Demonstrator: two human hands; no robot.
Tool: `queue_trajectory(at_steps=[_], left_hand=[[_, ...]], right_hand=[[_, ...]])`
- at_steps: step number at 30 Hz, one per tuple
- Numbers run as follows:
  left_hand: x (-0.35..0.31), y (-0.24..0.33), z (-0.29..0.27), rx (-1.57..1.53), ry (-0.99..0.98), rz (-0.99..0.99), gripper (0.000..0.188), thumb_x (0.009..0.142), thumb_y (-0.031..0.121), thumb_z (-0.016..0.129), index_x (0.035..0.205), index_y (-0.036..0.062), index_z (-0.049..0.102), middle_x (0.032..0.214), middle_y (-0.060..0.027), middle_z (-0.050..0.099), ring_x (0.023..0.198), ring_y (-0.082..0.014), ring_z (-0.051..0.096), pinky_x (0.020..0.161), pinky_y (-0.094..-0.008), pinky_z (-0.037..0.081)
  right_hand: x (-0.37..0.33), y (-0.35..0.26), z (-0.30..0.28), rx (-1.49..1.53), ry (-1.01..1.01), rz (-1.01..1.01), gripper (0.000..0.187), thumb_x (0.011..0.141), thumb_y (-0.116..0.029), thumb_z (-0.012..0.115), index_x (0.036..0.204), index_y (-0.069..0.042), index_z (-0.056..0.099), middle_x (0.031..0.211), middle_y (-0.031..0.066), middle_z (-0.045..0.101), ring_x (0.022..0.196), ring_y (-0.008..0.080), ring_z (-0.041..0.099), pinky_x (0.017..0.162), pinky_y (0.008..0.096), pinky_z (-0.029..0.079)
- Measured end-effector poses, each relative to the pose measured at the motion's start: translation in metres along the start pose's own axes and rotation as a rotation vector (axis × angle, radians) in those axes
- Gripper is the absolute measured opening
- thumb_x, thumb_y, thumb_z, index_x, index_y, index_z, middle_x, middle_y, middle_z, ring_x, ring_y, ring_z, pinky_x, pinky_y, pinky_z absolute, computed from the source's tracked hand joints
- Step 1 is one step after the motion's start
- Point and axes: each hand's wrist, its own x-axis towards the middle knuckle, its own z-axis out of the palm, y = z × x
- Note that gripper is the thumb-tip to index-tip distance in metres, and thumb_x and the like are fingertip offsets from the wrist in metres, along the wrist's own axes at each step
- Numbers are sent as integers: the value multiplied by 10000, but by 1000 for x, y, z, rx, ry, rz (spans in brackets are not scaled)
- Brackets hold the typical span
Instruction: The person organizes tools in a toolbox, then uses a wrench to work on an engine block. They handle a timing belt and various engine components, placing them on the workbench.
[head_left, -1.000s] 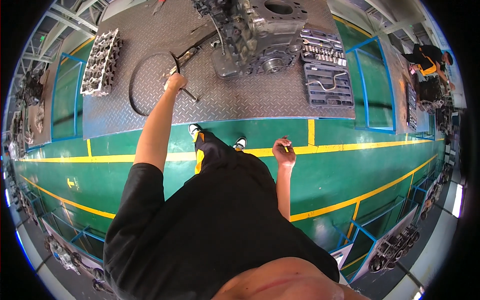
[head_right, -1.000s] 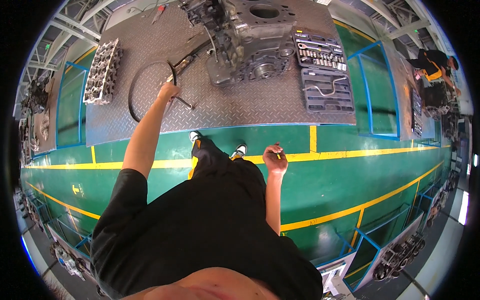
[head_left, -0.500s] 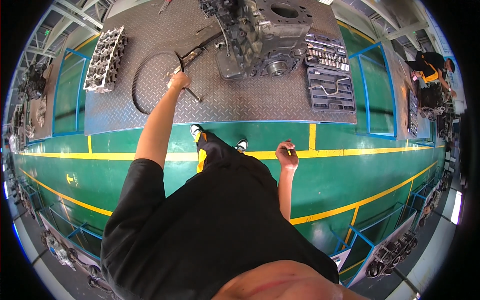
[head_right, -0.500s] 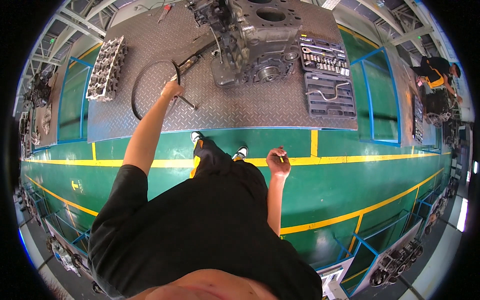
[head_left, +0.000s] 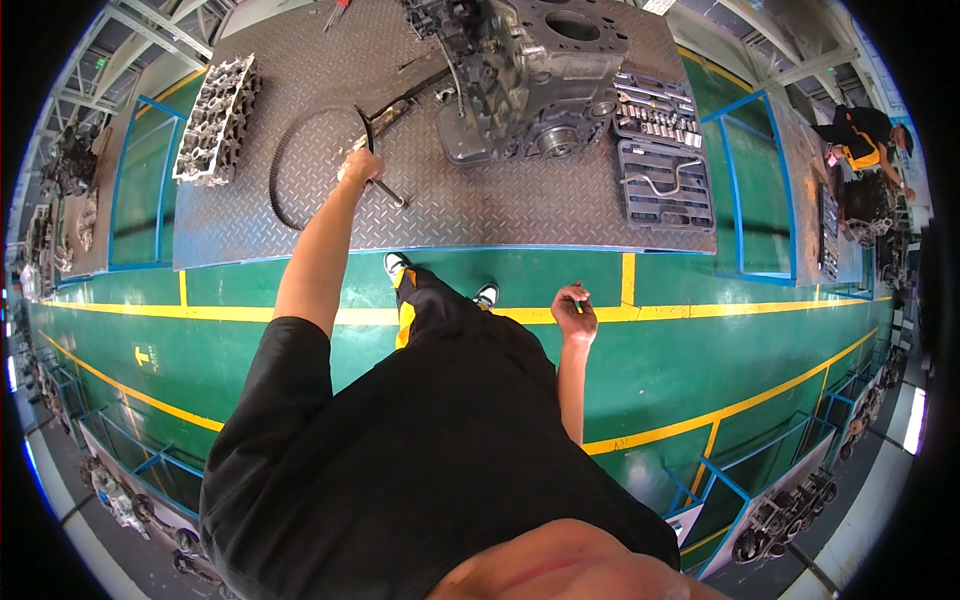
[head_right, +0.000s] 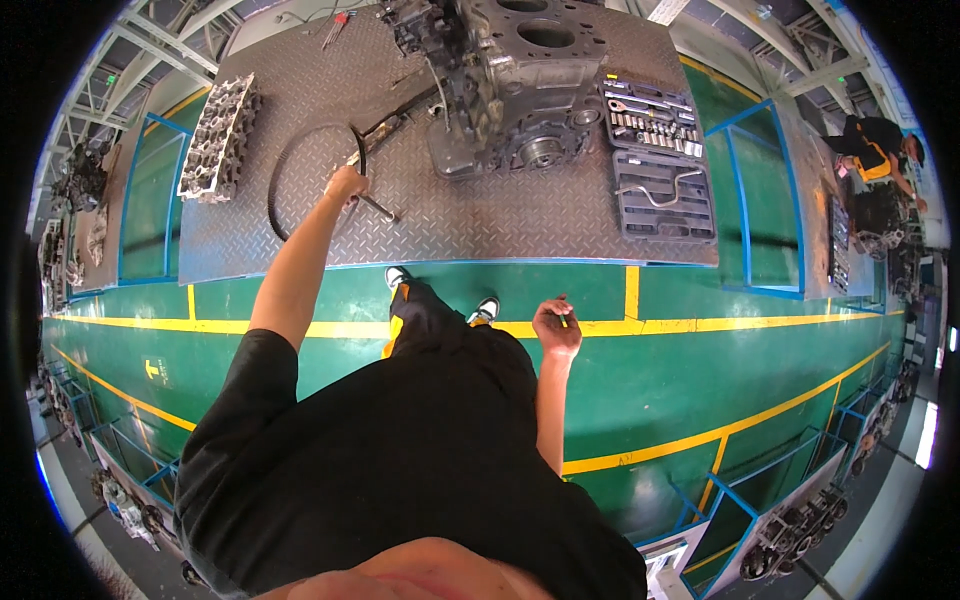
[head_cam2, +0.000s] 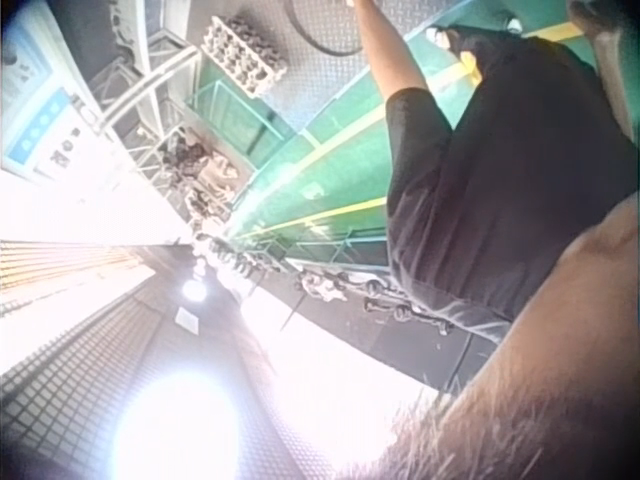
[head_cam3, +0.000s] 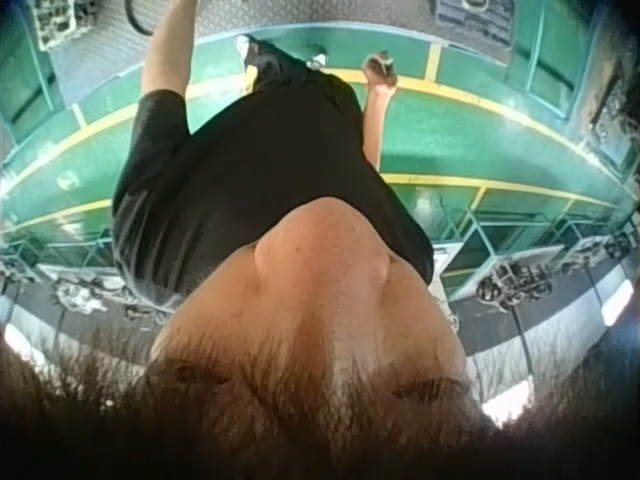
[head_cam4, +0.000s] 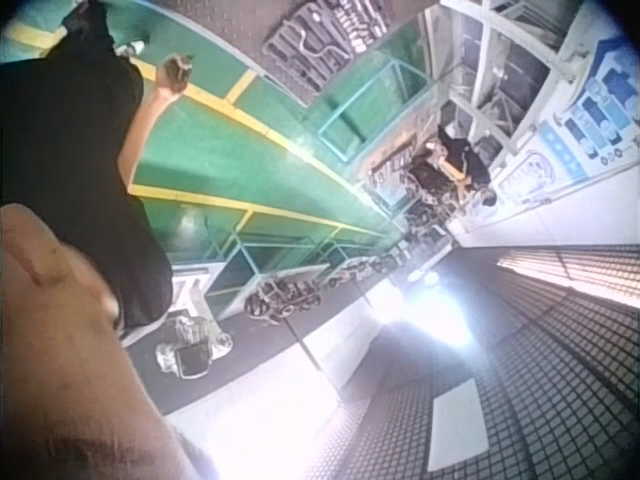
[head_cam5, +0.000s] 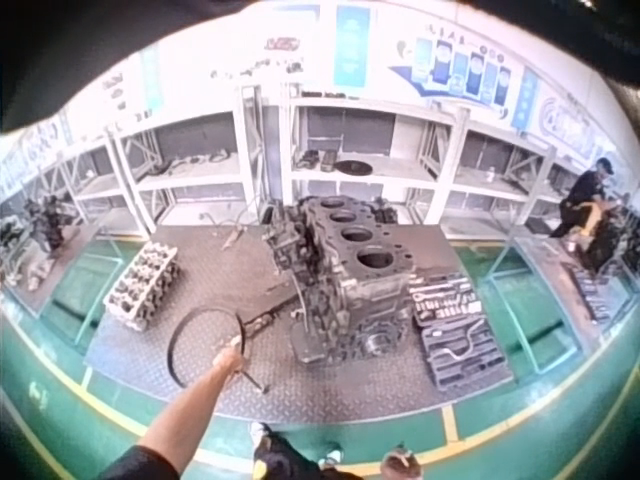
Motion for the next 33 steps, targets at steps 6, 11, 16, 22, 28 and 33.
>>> queue_trajectory(at_steps=[6,11,16,22,28,33], left_hand=[[4,8,-1,62,-31,14,248,728,126,729,924,-24,751,777,-152,741,645,-247,737,569,-390,593],[37,-16,20,40,98,300,352,792,160,655,1118,46,727,767,-150,739,605,-273,719,527,-417,578],[99,-71,50,-41,-16,319,536,850,217,630,1365,81,568,921,-199,753,813,-373,743,679,-483,587],[99,-62,24,-50,-84,57,159,654,82,682,685,-74,689,604,-179,648,505,-273,662,482,-447,528],[63,-61,4,-203,-238,-72,241,809,3,664,1014,92,575,563,-130,537,406,-262,526,349,-430,385],[74,-80,8,-290,-221,-42,343,785,1,685,1094,101,575,537,-116,514,377,-248,498,336,-423,376]], right_hand=[[-1,0,-1,5,-5,24,200,939,-92,458,1063,19,568,720,41,572,632,179,523,623,320,444],[4,-6,-4,-25,-34,-19,186,948,-136,437,931,-18,580,668,33,505,617,181,492,609,329,440],[7,-8,-15,-56,-14,-44,209,920,-191,458,885,-31,587,647,34,507,592,190,498,616,345,454],[6,-3,-16,59,-59,43,266,919,-162,435,1004,20,609,702,40,572,640,190,541,628,335,458],[5,5,-8,18,-9,6,257,931,-131,427,987,32,618,706,48,562,657,195,534,639,329,454],[9,5,-11,14,-17,9,255,930,-129,429,995,30,617,714,50,570,662,194,540,646,329,458]])
